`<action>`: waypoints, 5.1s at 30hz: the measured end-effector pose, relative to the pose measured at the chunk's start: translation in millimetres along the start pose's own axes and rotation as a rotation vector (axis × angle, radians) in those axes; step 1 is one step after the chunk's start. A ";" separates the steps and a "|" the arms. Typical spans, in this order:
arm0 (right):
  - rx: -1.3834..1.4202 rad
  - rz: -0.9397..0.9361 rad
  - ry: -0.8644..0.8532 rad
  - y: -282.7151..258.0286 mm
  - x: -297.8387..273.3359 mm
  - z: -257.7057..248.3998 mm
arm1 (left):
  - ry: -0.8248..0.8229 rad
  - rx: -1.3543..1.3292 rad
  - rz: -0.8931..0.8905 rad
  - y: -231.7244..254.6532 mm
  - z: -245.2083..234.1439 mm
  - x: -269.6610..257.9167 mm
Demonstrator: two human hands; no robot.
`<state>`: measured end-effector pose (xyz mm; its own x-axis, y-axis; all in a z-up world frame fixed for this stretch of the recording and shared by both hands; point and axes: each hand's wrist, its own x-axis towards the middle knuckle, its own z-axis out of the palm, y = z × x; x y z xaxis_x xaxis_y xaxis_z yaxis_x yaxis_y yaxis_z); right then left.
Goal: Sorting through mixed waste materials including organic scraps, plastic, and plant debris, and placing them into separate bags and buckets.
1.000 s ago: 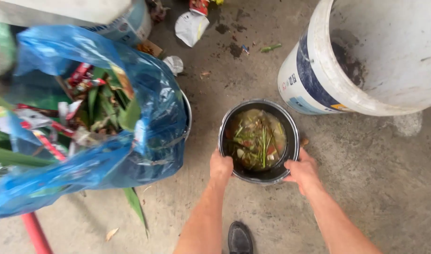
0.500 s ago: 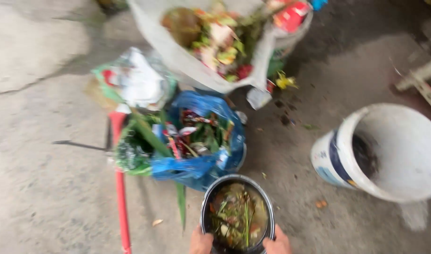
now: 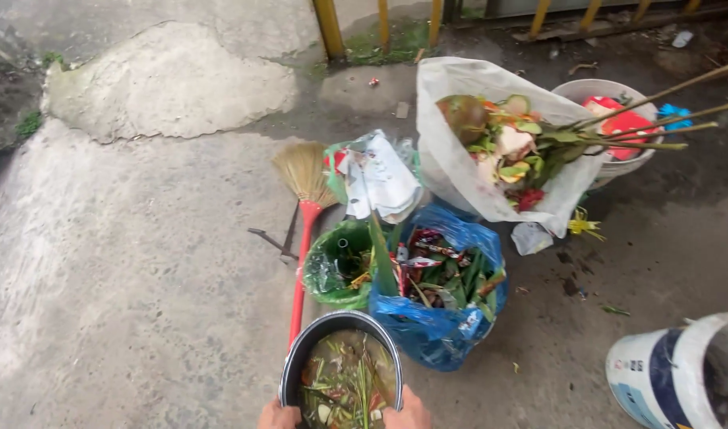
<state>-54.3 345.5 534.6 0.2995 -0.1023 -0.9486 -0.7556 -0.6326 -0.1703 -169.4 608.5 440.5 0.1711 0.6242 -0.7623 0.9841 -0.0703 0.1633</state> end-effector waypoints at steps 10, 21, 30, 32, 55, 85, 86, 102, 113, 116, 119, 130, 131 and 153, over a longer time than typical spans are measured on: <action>0.157 -0.029 0.015 -158.6 4.8 91.8 | 0.143 0.209 0.300 91.9 -110.4 96.6; -0.163 0.136 -0.025 -274.6 81.3 109.1 | -0.064 0.614 0.349 228.2 -119.6 210.3; -0.163 0.121 -0.031 -313.2 133.5 87.2 | -0.155 0.784 0.285 312.0 -84.6 275.0; -0.149 0.116 -0.007 -319.7 140.1 83.0 | -0.181 0.806 0.273 329.7 -79.0 284.8; 0.529 -0.760 0.285 -337.3 230.1 57.1 | -0.358 0.111 0.337 409.4 -75.9 367.9; -0.180 -1.283 0.220 -339.0 152.5 99.1 | -0.367 0.159 0.217 379.2 -161.0 261.9; -0.077 -1.053 0.198 -344.9 156.2 94.7 | -0.323 0.136 0.248 375.1 -163.4 257.1; -0.243 -0.741 0.455 -395.6 324.0 63.0 | -0.134 -0.332 0.566 278.6 -94.2 347.2; -0.882 -0.958 0.532 -365.5 441.9 62.7 | -0.104 -0.440 0.554 242.5 -65.8 345.6; -0.466 -0.898 0.352 -376.8 350.7 73.5 | -0.101 -0.513 0.533 234.8 -78.4 329.8; -0.090 -0.767 0.104 -370.9 254.4 89.5 | -0.123 -0.584 0.500 206.8 -98.0 305.3; -0.367 -0.151 -0.103 -291.1 127.2 129.9 | -0.378 -0.382 0.277 100.6 -127.2 254.5; -0.425 -0.171 -0.030 -263.2 158.1 134.4 | -0.370 -0.244 0.228 97.9 -122.4 251.6; -0.243 -0.037 0.199 -71.5 405.8 236.9 | -0.305 0.497 0.216 -62.7 160.5 458.8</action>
<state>-16.8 531.1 98.6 0.4508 -0.2087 -0.8679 -0.5874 -0.8015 -0.1124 -144.8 774.4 -20.0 0.3030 0.3101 -0.9011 0.8177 -0.5703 0.0787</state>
